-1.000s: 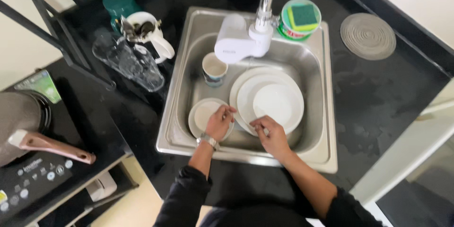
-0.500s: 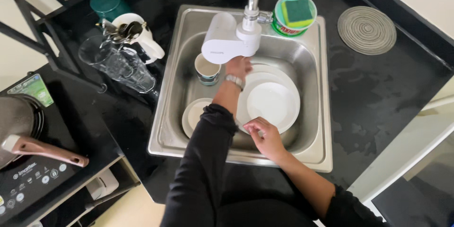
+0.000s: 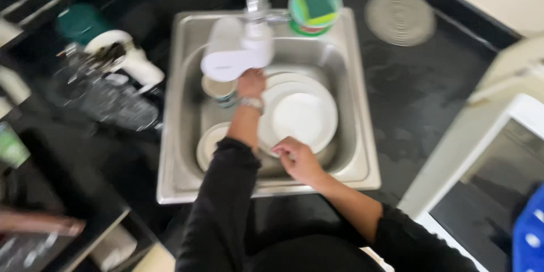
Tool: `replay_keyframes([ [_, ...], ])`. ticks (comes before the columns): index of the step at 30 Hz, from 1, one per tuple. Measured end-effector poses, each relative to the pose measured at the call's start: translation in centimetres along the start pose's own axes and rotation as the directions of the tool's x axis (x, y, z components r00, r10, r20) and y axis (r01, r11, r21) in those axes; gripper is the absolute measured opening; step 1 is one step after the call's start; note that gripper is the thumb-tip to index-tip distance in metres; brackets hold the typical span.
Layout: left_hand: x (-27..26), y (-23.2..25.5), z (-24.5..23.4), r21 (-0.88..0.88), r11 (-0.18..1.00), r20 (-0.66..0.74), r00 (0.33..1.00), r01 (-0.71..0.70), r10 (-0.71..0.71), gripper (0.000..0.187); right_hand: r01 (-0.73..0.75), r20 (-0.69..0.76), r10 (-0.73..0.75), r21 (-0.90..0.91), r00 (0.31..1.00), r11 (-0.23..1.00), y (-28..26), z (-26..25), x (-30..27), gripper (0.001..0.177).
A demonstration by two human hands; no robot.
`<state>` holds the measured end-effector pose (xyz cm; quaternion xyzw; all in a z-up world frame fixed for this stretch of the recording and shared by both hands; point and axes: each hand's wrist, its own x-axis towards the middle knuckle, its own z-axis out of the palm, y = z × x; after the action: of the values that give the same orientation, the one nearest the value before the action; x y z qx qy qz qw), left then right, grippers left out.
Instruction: The person washes several dishes in a kitchen sink using running water from a faucet. They rinse a mug, a small bowl, a larger bowl, and a plate, handling each item individually under the stream before placing them aside.
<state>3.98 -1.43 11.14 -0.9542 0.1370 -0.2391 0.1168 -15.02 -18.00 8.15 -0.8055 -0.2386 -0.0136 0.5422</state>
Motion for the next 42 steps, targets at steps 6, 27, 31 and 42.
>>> replay_keyframes([
  [6,-2.4,0.8,-1.8,-0.56,-0.791,0.816,0.324,0.246,-0.478,0.027,0.021,0.031,-0.02,-0.016,0.999,1.0,0.6,0.3,-0.4,0.013],
  [27,-10.8,-4.1,-0.6,-0.482,0.474,0.503,0.676,0.737,-0.539,0.041,-0.003,0.051,0.005,-0.033,0.999,0.999,1.0,-0.1,-0.8,0.017],
  [31,-9.6,-4.5,1.3,-0.334,0.66,0.67,0.662,0.672,-0.335,0.059,-0.02,0.087,0.023,-0.034,0.996,0.999,1.3,-0.3,-0.9,0.02],
  [42,-9.6,-6.3,2.6,-0.318,0.728,0.678,0.683,0.607,-0.273,0.021,-0.091,0.097,0.092,-0.009,0.991,0.996,2.7,0.3,-0.7,0.02],
])
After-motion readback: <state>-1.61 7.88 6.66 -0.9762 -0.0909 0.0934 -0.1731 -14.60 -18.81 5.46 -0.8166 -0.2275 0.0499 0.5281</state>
